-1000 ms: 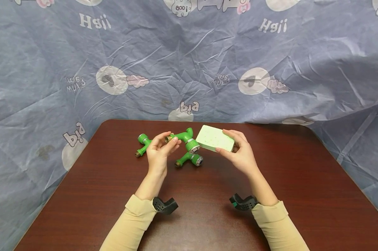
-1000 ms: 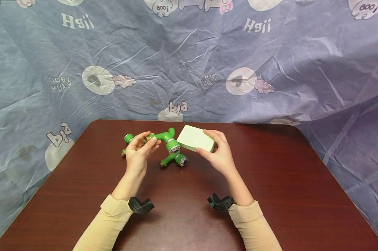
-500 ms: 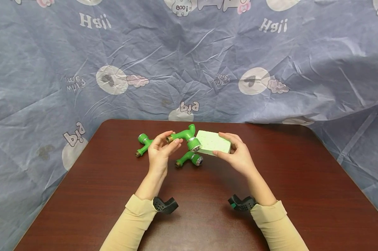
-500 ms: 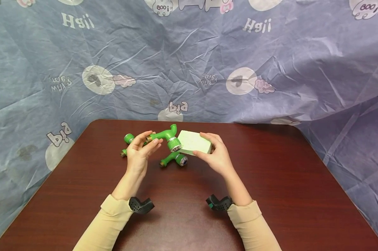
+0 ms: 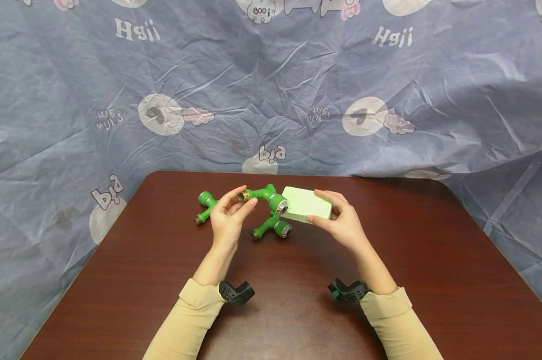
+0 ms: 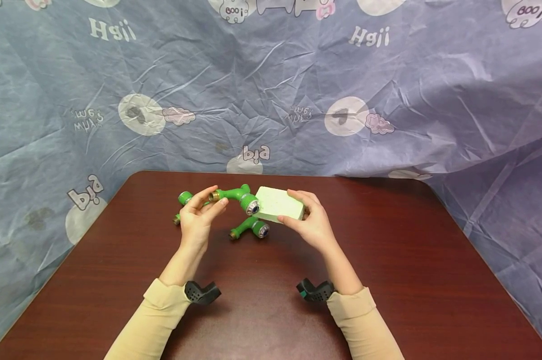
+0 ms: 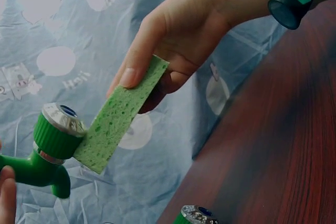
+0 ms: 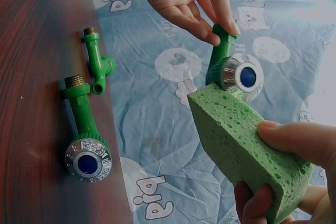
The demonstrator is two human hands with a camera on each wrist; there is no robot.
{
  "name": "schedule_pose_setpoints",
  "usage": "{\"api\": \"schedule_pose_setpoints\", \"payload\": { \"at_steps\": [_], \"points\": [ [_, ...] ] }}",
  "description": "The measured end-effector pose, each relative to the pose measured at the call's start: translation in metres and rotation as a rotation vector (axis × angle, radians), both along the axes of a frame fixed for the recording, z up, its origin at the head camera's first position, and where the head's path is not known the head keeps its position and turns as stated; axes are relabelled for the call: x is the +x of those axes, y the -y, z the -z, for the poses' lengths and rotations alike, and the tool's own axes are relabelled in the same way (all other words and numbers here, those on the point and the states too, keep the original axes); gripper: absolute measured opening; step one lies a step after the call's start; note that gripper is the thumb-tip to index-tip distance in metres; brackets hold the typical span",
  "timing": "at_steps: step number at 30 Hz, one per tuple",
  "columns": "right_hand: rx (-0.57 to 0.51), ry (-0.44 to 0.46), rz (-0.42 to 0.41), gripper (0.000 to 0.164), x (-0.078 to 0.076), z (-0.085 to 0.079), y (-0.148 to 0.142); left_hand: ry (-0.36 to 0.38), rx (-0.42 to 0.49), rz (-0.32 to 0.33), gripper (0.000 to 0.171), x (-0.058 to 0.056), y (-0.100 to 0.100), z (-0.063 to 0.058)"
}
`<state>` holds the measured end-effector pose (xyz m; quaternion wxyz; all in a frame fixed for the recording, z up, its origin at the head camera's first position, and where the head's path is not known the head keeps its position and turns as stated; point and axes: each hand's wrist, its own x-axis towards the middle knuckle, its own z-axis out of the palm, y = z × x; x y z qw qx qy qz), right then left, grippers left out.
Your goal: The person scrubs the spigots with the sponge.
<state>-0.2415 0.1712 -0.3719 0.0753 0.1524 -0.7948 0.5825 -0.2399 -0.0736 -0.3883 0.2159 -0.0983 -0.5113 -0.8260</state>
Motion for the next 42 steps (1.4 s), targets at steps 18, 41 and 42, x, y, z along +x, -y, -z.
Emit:
{"api": "schedule_pose_setpoints", "payload": {
  "at_steps": [18, 41, 42],
  "points": [
    [-0.013, 0.012, -0.014, 0.062, -0.001, 0.000, -0.001, 0.036, 0.038, -0.111, 0.033, -0.002, 0.001, 0.001],
    [-0.191, -0.133, -0.005, 0.061, 0.013, -0.012, 0.010, 0.110, -0.058, -0.132, 0.031, 0.001, -0.011, 0.008],
    [-0.179, -0.132, -0.010, 0.061, 0.015, -0.014, 0.013, 0.113, -0.068, -0.134, 0.031, 0.001, -0.013, 0.008]
  ]
}}
